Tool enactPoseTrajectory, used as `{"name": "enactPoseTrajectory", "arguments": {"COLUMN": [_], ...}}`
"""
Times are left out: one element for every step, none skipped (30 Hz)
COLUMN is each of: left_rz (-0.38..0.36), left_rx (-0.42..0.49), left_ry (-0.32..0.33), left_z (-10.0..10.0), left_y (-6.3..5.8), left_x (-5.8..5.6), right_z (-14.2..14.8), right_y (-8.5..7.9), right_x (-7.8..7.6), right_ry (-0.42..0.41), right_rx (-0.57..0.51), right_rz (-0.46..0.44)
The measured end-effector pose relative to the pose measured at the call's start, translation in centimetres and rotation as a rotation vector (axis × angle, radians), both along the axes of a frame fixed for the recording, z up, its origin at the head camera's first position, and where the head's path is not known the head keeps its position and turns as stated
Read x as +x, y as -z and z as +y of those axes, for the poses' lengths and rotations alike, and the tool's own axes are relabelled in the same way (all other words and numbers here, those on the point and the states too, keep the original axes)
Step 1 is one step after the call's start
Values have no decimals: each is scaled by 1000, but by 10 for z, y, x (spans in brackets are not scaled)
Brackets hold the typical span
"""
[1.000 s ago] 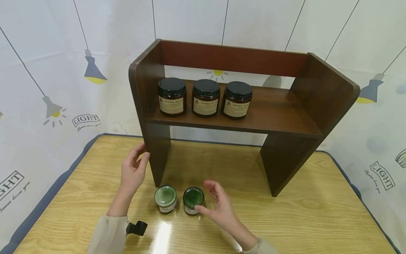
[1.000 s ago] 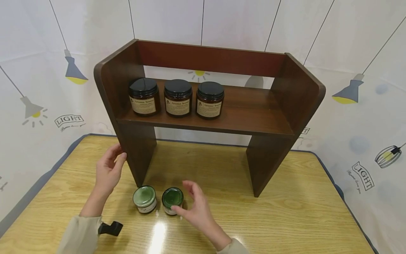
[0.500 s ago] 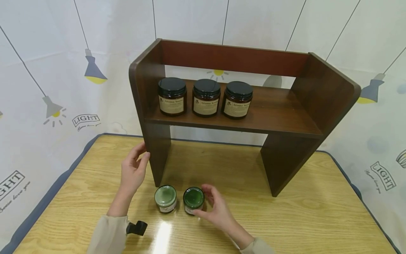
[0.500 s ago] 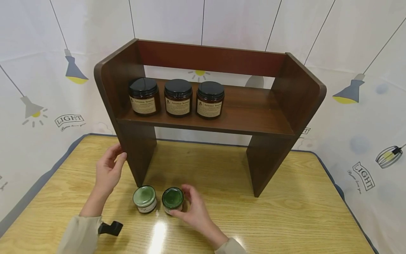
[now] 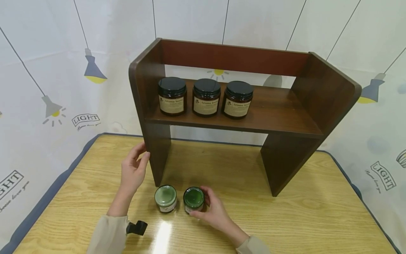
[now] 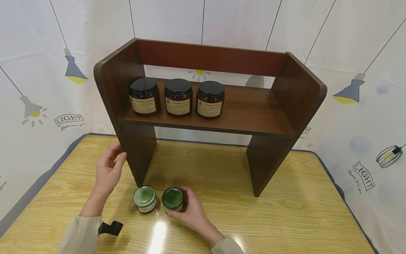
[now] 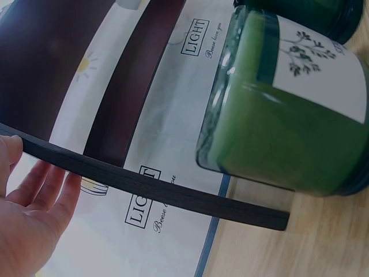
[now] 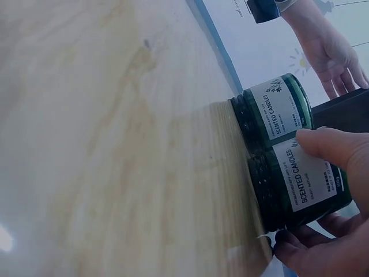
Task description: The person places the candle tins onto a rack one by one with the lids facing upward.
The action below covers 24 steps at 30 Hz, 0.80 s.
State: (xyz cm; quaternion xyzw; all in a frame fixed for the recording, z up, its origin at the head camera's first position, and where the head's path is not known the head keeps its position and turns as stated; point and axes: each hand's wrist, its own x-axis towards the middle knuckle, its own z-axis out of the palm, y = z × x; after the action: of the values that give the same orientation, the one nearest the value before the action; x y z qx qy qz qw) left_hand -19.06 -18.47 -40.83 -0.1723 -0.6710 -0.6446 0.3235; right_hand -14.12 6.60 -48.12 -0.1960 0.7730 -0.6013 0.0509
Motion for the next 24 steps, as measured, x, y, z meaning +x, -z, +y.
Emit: {"name": "enactPoseTrajectory", "arguments": {"left_rz": [1, 2, 2, 2, 1, 0, -2, -4, -6, -7, -8, -9, -9, -9, -9, -7, -7, -6, -4, -3, -2, -1, -1, 0], "left_rx": [-1, -1, -3, -4, -5, -6, -7, -7, -8, -9, -9, -10, -11, -11, -10, -11, -12, -12, -13, -14, -16, -17, -17, -17], "left_ry": [0, -1, -2, -3, -3, -4, -6, -8, -10, -12, -13, -16, -17, -17, -18, -18, -18, -18, -19, -20, -20, -21, -20, -21], "left_z": [0, 0, 0, 0, 0, 0, 0, 0, 0, 0, 1, 1, 1, 1, 1, 1, 1, 1, 1, 2, 2, 2, 2, 2], "left_y": [0, 0, 0, 0, 0, 0, 0, -1, -1, -1, -1, -1, -1, -1, -2, -2, -2, -2, -2, -2, -2, -2, -2, -2], "left_x": [0, 0, 0, 0, 0, 0, 0, 0, 0, 0, 0, 0, 0, 0, 0, 0, 0, 0, 0, 0, 0, 0, 0, 0], "right_z": [0, 0, 0, -1, -1, -1, -1, -1, -1, -1, -1, -1, -1, -1, -1, -1, -1, 0, 0, 0, 0, 0, 0, 0], "right_y": [0, 0, 1, 1, 1, 1, 1, 0, 0, 0, 0, 0, 0, 0, 0, 0, 1, 2, 2, 2, 3, 3, 3, 3], "right_x": [0, -1, -1, -1, -1, -1, -1, -1, -1, -1, -1, -1, -2, -2, -2, -2, -2, -3, -3, -4, -4, -5, -5, -5], "right_ry": [1, 3, 4, 4, 5, 5, 3, 3, 2, 2, 0, -2, -3, -4, -4, -6, -8, -9, -8, -8, -9, -10, -10, -10], "right_rx": [9, 22, 33, 45, 54, 62, 68, 72, 74, 74, 72, 71, 69, 67, 68, 68, 66, 67, 68, 68, 68, 67, 66, 67], "right_rz": [3, 5, 5, 9, 14, 22, 30, 36, 42, 47, 47, 52, 52, 48, 50, 52, 54, 59, 58, 60, 67, 67, 65, 65]}}
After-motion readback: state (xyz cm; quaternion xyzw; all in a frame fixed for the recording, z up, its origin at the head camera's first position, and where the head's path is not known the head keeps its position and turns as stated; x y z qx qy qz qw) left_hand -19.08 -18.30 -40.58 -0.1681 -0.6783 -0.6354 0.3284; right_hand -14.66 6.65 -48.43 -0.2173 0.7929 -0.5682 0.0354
